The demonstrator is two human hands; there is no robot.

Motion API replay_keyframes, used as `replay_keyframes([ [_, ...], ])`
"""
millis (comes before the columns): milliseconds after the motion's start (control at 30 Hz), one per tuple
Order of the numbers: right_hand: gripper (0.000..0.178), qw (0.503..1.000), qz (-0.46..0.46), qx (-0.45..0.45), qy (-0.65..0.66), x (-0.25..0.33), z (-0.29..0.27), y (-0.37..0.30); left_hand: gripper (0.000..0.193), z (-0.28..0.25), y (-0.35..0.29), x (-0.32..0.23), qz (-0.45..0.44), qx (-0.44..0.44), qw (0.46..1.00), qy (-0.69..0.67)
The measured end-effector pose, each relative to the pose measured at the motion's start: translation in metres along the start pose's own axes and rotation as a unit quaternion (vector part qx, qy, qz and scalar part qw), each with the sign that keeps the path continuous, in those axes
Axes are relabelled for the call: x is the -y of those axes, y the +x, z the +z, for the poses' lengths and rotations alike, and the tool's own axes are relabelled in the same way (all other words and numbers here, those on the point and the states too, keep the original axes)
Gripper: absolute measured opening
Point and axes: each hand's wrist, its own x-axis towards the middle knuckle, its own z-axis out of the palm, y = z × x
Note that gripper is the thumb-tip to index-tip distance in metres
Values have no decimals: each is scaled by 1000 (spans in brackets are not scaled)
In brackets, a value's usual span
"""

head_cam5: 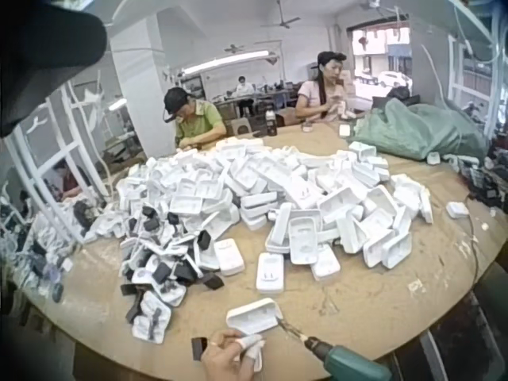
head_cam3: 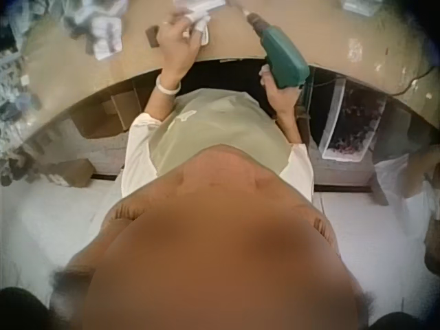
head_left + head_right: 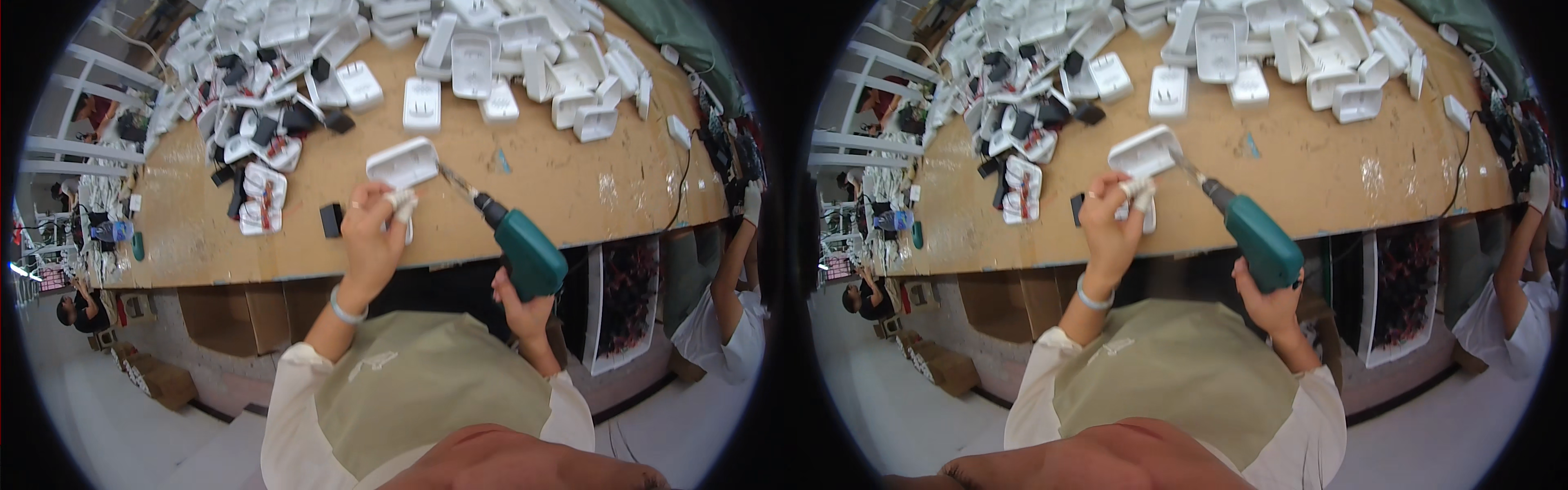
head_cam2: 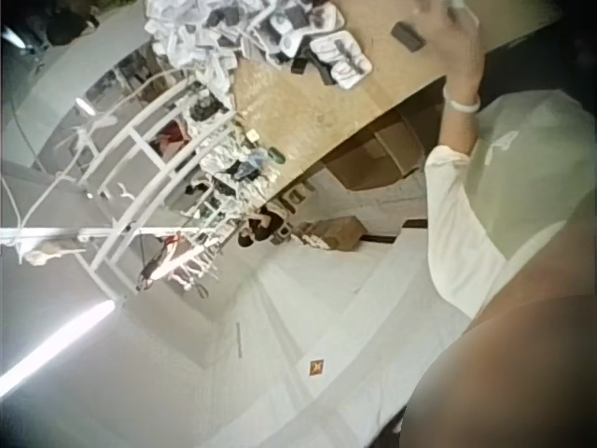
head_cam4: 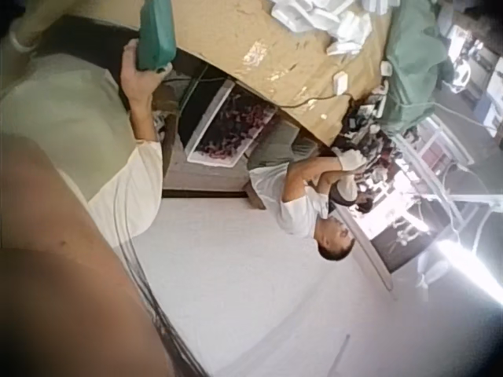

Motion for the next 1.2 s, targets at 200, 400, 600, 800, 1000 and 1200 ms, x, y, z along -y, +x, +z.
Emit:
replay_keyframes([
  [200,13,999,-15,29,-27,-13,-1,2,10,21,27,6,115,-5,970,215],
  [400,5,996,-45,-1,-75,-22,0,6,9,25,26,23,91,19,977,194],
  [600,10,989,-61,30,-130,-22,4,15,13,19,28,17,84,26,974,211],
  [800,12,984,-62,29,-165,-28,9,19,11,18,33,28,63,21,984,167],
  [1000,11,981,-75,35,-177,-24,15,23,12,17,33,28,53,24,988,141],
  [1200,11,977,-83,43,-191,-19,16,26,12,17,33,30,56,25,988,140],
])
